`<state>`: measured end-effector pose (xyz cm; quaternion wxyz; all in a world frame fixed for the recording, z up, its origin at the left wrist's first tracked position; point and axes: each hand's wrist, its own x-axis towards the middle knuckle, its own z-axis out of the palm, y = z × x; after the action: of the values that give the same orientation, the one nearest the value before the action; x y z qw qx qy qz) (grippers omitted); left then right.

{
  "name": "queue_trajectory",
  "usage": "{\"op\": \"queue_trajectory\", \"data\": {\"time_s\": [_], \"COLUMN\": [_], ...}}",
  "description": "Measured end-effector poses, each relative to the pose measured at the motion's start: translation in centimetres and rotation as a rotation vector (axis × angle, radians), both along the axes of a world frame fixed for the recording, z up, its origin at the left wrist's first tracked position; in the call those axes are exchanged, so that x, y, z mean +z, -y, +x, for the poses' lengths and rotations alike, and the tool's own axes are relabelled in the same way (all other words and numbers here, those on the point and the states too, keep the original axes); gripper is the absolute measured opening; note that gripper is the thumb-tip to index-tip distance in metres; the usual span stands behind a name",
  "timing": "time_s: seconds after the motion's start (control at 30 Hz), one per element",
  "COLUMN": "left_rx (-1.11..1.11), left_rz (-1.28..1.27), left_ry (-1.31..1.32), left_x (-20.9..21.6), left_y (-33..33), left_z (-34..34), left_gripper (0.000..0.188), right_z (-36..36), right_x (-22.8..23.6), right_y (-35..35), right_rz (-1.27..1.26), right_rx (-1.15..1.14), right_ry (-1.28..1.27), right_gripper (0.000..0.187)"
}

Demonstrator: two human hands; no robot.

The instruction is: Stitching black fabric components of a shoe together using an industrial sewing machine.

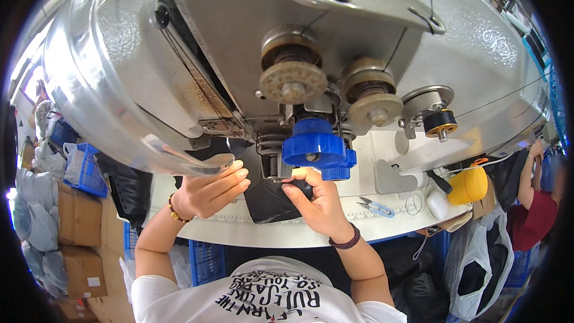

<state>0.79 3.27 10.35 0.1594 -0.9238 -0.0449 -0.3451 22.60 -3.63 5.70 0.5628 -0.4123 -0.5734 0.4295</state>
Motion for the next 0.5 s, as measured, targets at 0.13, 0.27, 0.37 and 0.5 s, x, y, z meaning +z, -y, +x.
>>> {"op": "queue_trajectory", "data": {"time_s": [0.13,0.27,0.37,0.5], "left_rx": [0.019,0.029,0.036,0.032], "left_rz": [0.054,0.101,0.119,0.134], "left_ry": [-0.044,-0.096,-0.133,-0.180], "left_x": [0.3,0.6,1.0,1.3], "left_y": [0.0,0.2,0.5,0.4], "left_z": [0.1,0.3,0.2,0.3], "left_gripper": [0.020,0.020,0.020,0.021], "right_z": [0.1,0.3,0.0,-0.2], "right_x": [0.0,0.0,-0.3,-0.7], "right_y": [0.1,0.4,0.2,0.3], "right_rz": [-0.080,-0.090,0.005,0.026], "right_rx": [0.011,-0.001,-0.051,-0.066], "right_ry": [-0.013,0.006,0.029,-0.029], "right_gripper": [0.011,0.010,0.009,0.011]}}
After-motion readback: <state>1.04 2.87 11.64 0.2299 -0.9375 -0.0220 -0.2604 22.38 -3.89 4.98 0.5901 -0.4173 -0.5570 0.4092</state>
